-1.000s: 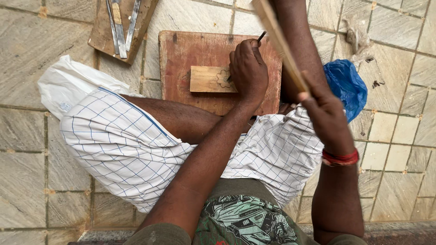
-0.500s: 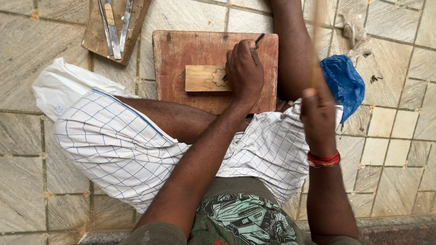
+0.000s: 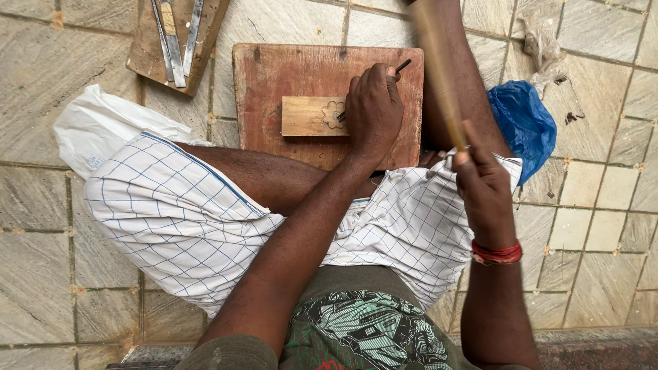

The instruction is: The person sits on the floor and carves a floral design into a small rectangular block of wood. They use a chisel held in the left hand and a wooden mallet in the right hand to strike the chisel, removing wood chips to shape the pattern.

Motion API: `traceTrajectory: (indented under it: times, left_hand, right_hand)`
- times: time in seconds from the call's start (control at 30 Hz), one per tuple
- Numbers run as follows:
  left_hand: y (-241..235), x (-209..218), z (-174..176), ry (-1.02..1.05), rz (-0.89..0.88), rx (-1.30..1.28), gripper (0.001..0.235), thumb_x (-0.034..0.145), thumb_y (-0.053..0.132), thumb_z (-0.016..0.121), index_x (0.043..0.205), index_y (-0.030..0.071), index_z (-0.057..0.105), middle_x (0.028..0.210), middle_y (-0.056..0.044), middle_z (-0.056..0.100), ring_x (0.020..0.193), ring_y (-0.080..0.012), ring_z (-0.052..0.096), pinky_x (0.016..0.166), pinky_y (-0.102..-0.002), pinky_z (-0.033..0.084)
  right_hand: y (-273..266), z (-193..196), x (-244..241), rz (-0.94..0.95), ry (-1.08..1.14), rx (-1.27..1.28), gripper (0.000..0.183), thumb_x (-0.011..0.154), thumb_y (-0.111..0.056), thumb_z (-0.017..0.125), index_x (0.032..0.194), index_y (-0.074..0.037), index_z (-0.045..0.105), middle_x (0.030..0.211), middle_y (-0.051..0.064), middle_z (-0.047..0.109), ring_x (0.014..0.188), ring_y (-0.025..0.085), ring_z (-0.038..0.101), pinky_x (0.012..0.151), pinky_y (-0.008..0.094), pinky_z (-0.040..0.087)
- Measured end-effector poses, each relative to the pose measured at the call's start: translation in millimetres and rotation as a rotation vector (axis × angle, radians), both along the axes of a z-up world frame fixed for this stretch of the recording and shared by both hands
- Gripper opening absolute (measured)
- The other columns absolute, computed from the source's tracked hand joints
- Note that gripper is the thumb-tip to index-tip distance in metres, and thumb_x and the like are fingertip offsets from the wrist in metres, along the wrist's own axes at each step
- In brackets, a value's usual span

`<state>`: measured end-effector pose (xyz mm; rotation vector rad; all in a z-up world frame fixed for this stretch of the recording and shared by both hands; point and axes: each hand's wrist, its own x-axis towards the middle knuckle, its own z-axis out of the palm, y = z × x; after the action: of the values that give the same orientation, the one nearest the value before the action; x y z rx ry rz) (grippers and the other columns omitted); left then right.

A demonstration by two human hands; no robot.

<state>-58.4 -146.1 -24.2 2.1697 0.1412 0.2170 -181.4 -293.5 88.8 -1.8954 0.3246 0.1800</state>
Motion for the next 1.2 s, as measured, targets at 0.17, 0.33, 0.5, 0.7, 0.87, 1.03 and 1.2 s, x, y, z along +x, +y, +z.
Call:
traceTrajectory:
  times: [0.17, 0.33, 0.5, 0.7, 0.87, 1.03, 1.2]
  left_hand:
    - [5, -1, 2, 0.031, -0.062, -0.06, 0.025, 0.109, 0.026, 0.046, 0.098, 0.009, 0.061, 0.088, -0.006, 0.066, 0.083, -0.0233, 0.059, 0.077, -0.043, 0.05]
    - [57, 1, 14, 0.089, -0.566, -0.106, 0.028, 0.109, 0.028, 0.046, 0.104, 0.008, 0.064, 0.093, -0.007, 0.065, 0.084, -0.022, 0.058, 0.074, -0.04, 0.052]
    - [121, 18, 46, 0.392, -0.836, -0.123, 0.024, 0.103, 0.025, 0.056, 0.115, 0.014, 0.073, 0.098, -0.003, 0.07, 0.084, -0.0137, 0.064, 0.076, -0.034, 0.055]
    - [148, 45, 80, 0.329, -0.668, -0.199, 0.02, 0.104, 0.017, 0.063, 0.118, 0.008, 0.073, 0.105, -0.013, 0.073, 0.082, -0.0171, 0.07, 0.073, -0.031, 0.061]
    - [138, 49, 67, 0.362, -0.82, -0.183, 0.023, 0.1, 0.015, 0.063, 0.12, 0.008, 0.069, 0.113, -0.009, 0.074, 0.099, -0.0164, 0.073, 0.084, -0.032, 0.062]
    - [131, 59, 59, 0.286, -0.878, -0.111, 0.022, 0.099, 0.016, 0.065, 0.118, 0.008, 0.071, 0.112, -0.009, 0.075, 0.099, -0.016, 0.074, 0.085, -0.033, 0.062]
    - [126, 66, 58, 0.373, -0.936, -0.058, 0.022, 0.098, 0.019, 0.066, 0.118, 0.009, 0.071, 0.108, -0.008, 0.075, 0.093, -0.0137, 0.075, 0.083, -0.033, 0.063]
  right_hand:
    - [6, -3, -10, -0.001, 0.028, -0.049, 0.056, 0.108, -0.02, 0.053, 0.162, -0.014, 0.041, 0.08, -0.005, 0.053, 0.059, 0.0, 0.042, 0.049, 0.017, 0.04]
    - [-1, -3, -19, -0.107, -0.063, 0.18, 0.05, 0.109, -0.02, 0.053, 0.157, -0.005, 0.046, 0.092, -0.004, 0.057, 0.062, 0.0, 0.043, 0.05, 0.017, 0.037]
    - [2, -14, -20, -0.193, -0.151, 0.425, 0.048, 0.114, -0.023, 0.051, 0.157, -0.002, 0.046, 0.094, -0.001, 0.059, 0.064, 0.001, 0.045, 0.056, 0.015, 0.038]
    - [4, -14, -32, -0.097, -0.134, 0.486, 0.053, 0.113, -0.025, 0.052, 0.158, 0.0, 0.043, 0.097, 0.002, 0.061, 0.067, 0.003, 0.048, 0.058, 0.017, 0.04]
    - [8, 2, -32, -0.03, -0.122, 0.408, 0.054, 0.113, -0.026, 0.049, 0.16, -0.001, 0.041, 0.116, 0.011, 0.067, 0.076, 0.008, 0.058, 0.064, 0.02, 0.047]
    - [13, 11, -28, -0.034, -0.105, 0.426, 0.055, 0.111, -0.026, 0.047, 0.159, 0.0, 0.036, 0.131, 0.016, 0.066, 0.093, 0.014, 0.069, 0.07, 0.024, 0.054]
    - [16, 7, -25, -0.071, -0.1, 0.459, 0.054, 0.114, -0.026, 0.047, 0.161, 0.001, 0.038, 0.132, 0.015, 0.065, 0.092, 0.01, 0.061, 0.066, 0.021, 0.047]
